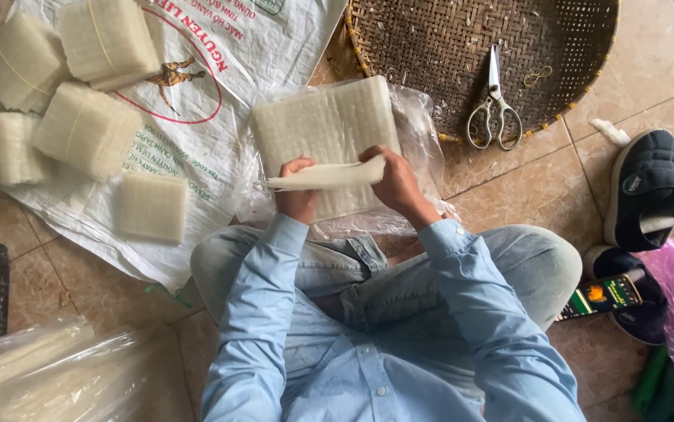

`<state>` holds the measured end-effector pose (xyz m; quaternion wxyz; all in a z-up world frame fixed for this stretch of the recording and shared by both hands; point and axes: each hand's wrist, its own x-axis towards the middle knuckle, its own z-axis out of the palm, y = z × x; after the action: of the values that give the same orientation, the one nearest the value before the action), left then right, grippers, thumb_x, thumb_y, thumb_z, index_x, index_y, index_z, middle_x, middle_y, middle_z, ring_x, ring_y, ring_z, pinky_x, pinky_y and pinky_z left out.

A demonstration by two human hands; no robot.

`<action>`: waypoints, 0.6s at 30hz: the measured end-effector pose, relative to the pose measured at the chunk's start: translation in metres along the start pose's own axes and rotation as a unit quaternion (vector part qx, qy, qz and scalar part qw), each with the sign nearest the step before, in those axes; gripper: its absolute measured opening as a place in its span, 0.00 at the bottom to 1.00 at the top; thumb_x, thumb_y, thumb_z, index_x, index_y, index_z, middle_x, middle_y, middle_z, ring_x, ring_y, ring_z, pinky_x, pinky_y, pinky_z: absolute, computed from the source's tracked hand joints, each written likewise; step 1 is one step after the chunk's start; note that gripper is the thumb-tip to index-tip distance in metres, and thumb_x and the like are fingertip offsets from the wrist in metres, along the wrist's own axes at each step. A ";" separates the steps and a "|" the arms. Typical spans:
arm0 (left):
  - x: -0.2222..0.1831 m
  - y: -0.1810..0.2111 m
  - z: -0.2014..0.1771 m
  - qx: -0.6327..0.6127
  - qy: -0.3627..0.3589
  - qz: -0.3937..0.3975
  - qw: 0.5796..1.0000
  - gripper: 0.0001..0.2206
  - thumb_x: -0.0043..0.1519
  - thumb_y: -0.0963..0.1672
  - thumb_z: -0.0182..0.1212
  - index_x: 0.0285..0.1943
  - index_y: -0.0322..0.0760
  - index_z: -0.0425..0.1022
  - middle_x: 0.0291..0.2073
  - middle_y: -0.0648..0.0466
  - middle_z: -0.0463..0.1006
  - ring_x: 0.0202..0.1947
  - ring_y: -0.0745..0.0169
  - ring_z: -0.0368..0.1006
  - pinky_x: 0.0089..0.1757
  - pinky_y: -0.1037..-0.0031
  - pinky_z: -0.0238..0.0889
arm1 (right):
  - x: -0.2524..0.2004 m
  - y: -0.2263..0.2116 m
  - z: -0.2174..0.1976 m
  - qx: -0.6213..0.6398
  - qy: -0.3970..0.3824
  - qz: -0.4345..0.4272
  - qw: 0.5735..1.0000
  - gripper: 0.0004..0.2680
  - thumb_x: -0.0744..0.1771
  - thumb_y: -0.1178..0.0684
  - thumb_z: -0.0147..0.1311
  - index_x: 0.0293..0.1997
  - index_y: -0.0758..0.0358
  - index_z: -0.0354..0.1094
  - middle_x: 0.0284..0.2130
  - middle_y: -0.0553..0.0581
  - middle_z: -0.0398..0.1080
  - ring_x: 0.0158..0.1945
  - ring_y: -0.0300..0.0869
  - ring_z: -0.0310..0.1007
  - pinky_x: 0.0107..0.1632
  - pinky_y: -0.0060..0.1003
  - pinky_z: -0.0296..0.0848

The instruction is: Cutting and stacking rectangular food blocks into organized piles on the floor using scissors.

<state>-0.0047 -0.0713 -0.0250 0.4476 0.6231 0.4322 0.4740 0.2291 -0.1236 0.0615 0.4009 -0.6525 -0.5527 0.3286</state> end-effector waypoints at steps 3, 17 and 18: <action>-0.013 -0.101 0.017 -0.177 0.088 -0.158 0.968 0.26 0.47 0.38 0.78 0.52 0.34 0.69 0.38 0.48 0.74 0.41 0.54 0.73 0.55 0.64 0.68 | 0.005 0.032 0.009 0.013 -0.060 0.013 0.998 0.22 0.56 0.67 0.56 0.53 0.48 0.72 0.45 0.57 0.76 0.54 0.60 0.74 0.57 0.50 0.70; 0.014 0.047 -0.030 0.084 -0.054 -0.162 0.982 0.16 0.48 0.38 0.76 0.41 0.31 0.75 0.31 0.42 0.79 0.38 0.46 0.79 0.40 0.56 0.71 | -0.005 -0.003 0.002 0.004 -0.076 0.139 0.987 0.14 0.61 0.51 0.68 0.34 0.71 0.66 0.23 0.73 0.71 0.30 0.69 0.74 0.32 0.62 0.67; 0.019 0.053 -0.036 0.084 -0.054 -0.161 0.982 0.16 0.48 0.38 0.76 0.41 0.31 0.75 0.31 0.42 0.79 0.38 0.46 0.79 0.40 0.56 0.71 | -0.005 -0.009 0.001 0.004 -0.076 0.138 0.988 0.14 0.61 0.51 0.68 0.34 0.71 0.66 0.23 0.73 0.71 0.30 0.69 0.74 0.32 0.62 0.67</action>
<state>-0.0306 -0.0594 0.0351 0.4868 0.6051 0.5406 0.3234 0.2231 -0.1280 0.0692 0.3114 -0.6941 -0.4846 0.4317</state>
